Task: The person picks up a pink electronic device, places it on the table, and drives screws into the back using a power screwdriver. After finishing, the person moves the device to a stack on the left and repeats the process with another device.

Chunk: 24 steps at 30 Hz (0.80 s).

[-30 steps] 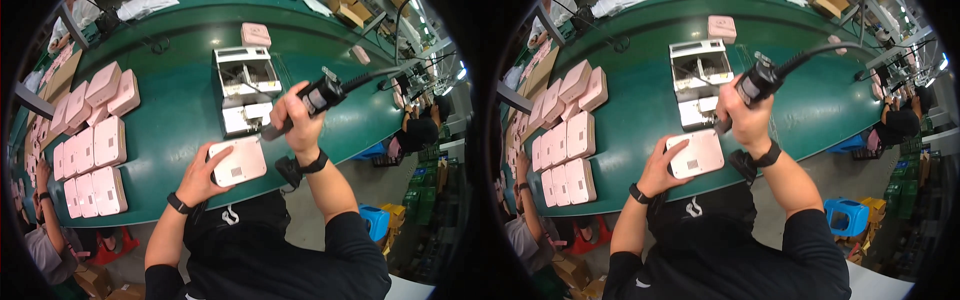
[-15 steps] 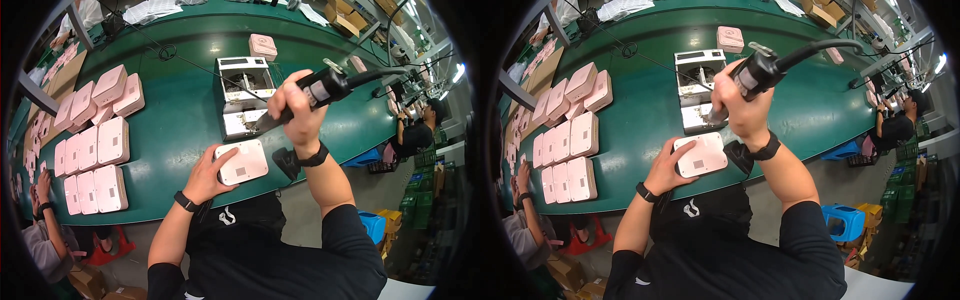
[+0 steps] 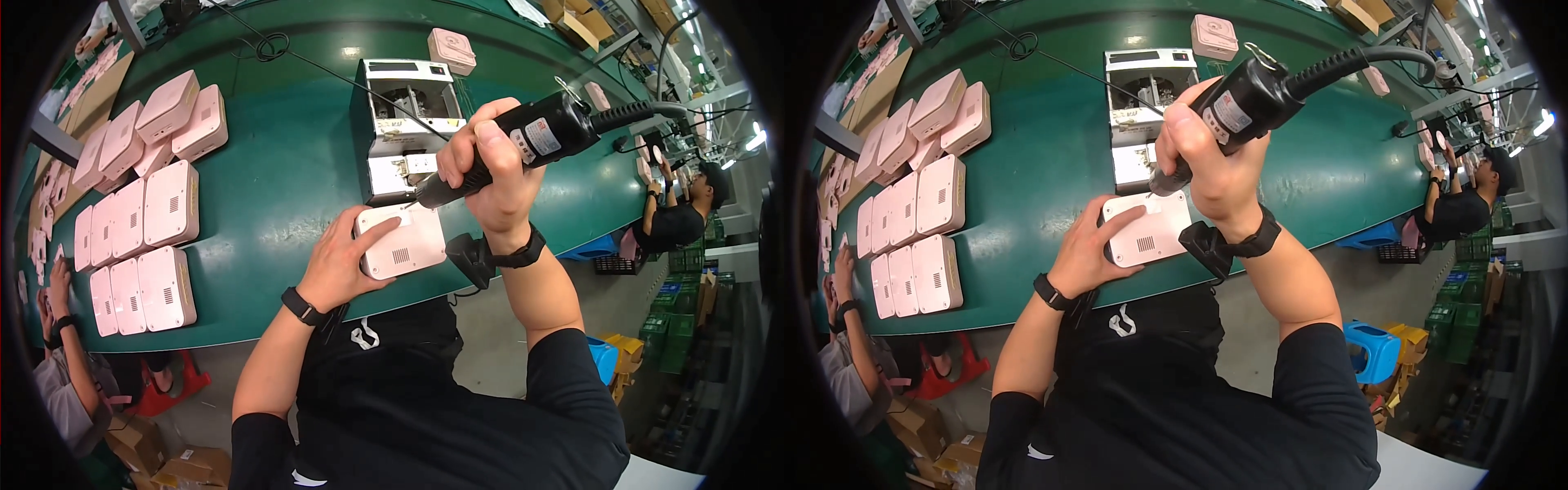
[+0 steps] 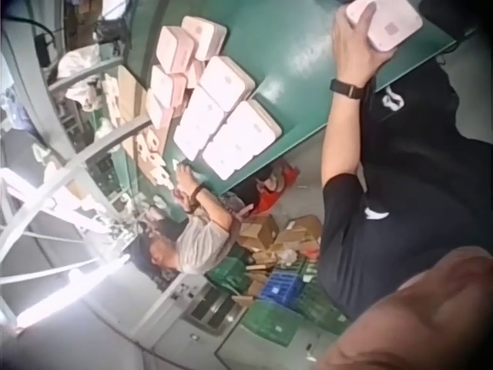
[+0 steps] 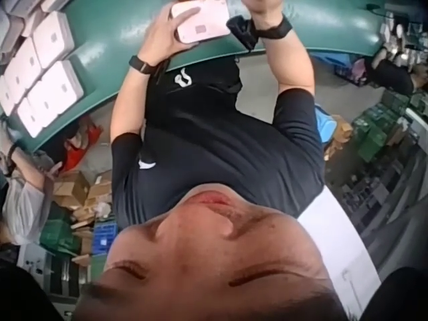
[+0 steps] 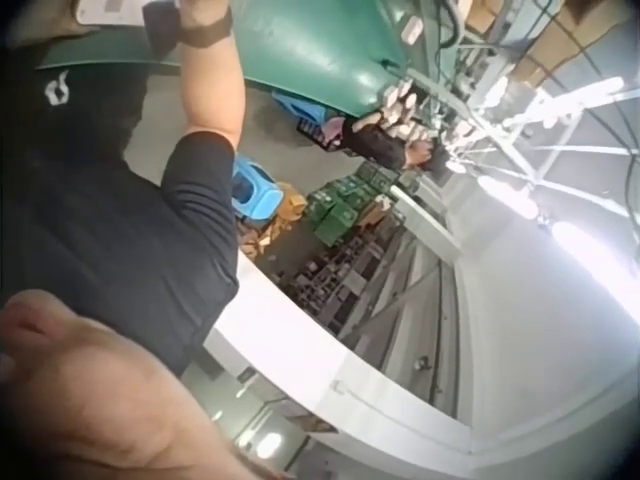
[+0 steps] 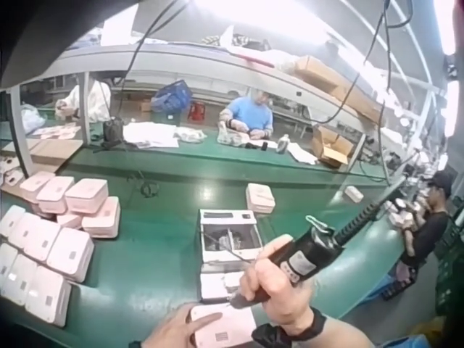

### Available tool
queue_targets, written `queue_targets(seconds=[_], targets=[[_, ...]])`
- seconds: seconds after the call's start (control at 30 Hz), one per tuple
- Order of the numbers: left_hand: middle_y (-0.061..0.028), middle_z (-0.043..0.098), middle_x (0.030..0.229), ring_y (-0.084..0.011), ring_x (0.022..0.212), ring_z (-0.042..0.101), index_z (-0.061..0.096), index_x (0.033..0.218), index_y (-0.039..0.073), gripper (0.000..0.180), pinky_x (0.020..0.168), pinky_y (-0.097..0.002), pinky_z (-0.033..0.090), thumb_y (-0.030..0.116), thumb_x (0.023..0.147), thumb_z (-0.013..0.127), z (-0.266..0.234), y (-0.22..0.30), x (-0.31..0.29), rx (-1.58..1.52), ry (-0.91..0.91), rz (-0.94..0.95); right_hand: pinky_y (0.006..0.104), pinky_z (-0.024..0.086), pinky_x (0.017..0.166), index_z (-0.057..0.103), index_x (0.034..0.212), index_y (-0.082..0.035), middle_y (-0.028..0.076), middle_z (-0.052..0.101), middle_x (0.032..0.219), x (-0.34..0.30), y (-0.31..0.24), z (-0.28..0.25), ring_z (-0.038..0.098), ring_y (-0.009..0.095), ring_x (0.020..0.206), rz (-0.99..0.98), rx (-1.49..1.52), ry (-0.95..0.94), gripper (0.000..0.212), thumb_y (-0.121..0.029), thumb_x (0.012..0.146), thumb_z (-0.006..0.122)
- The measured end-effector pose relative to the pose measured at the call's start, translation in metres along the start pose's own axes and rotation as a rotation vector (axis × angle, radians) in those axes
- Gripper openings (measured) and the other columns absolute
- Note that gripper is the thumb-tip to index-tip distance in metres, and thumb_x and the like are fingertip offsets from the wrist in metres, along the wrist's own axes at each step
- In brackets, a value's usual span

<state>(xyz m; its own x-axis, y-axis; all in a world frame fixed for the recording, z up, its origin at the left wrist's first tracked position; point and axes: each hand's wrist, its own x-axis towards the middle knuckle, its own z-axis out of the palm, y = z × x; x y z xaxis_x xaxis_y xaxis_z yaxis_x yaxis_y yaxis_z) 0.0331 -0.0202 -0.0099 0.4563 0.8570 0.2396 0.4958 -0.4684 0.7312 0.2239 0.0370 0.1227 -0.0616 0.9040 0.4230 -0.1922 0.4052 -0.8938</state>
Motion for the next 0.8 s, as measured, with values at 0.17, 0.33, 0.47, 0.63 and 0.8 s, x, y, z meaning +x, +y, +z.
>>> queue_targets(seconds=[0.17, 0.33, 0.47, 0.63, 0.8], targets=[[-0.0141, 0.048, 0.13, -0.0357, 0.116, 0.054, 0.059, 0.134, 0.025, 0.084, 0.098, -0.0451, 0.048, 0.023, 0.056, 0.09, -0.001, -0.002, -0.001, 0.002, -0.001, -0.001, 0.0336, 0.043, 0.048, 0.047, 0.091, -0.002, 0.009, 0.05, 0.063, -0.003, 0.016, 0.002, 0.048, 0.017, 0.048, -0.004, -0.042, 0.0, 0.012, -0.012, 0.092, 0.053], [-0.0145, 0.048, 0.129, -0.036, 0.116, 0.054, 0.059, 0.134, 0.024, 0.083, 0.099, -0.0452, 0.048, 0.022, 0.057, 0.09, -0.002, -0.001, 0.0, -0.004, 0.001, 0.001, 0.0328, 0.043, 0.049, 0.046, 0.091, -0.002, 0.008, 0.05, 0.062, -0.007, 0.026, 0.001, 0.047, 0.016, 0.049, 0.032, 0.029, 0.041, 0.013, -0.012, 0.092, 0.053], [-0.0148, 0.049, 0.129, -0.0363, 0.117, 0.054, 0.059, 0.133, 0.024, 0.082, 0.099, -0.0453, 0.048, 0.022, 0.057, 0.089, -0.002, 0.002, 0.002, -0.009, -0.007, 0.003, 0.0326, 0.043, 0.049, 0.046, 0.091, -0.002, 0.008, 0.05, 0.062, -0.009, 0.026, 0.0, 0.047, 0.016, 0.049, 0.046, 0.021, 0.058, 0.013, -0.012, 0.092, 0.054], [-0.0148, 0.049, 0.13, -0.0364, 0.117, 0.054, 0.059, 0.134, 0.023, 0.082, 0.099, -0.0448, 0.048, 0.023, 0.057, 0.089, -0.001, 0.006, 0.0, -0.011, 0.001, -0.003, 0.0326, 0.044, 0.049, 0.047, 0.092, -0.001, 0.008, 0.05, 0.062, -0.008, 0.024, 0.002, 0.048, 0.016, 0.049, 0.062, -0.054, 0.022, 0.013, -0.012, 0.092, 0.055], [-0.0147, 0.048, 0.131, -0.036, 0.119, 0.053, 0.058, 0.134, 0.024, 0.083, 0.099, -0.0439, 0.048, 0.023, 0.058, 0.089, 0.002, 0.01, 0.001, -0.02, -0.028, -0.006, 0.0337, 0.044, 0.049, 0.048, 0.093, -0.002, 0.008, 0.051, 0.062, -0.007, 0.0, -0.006, 0.049, 0.017, 0.049, 0.009, -0.036, 0.092, 0.013, -0.013, 0.093, 0.055]])
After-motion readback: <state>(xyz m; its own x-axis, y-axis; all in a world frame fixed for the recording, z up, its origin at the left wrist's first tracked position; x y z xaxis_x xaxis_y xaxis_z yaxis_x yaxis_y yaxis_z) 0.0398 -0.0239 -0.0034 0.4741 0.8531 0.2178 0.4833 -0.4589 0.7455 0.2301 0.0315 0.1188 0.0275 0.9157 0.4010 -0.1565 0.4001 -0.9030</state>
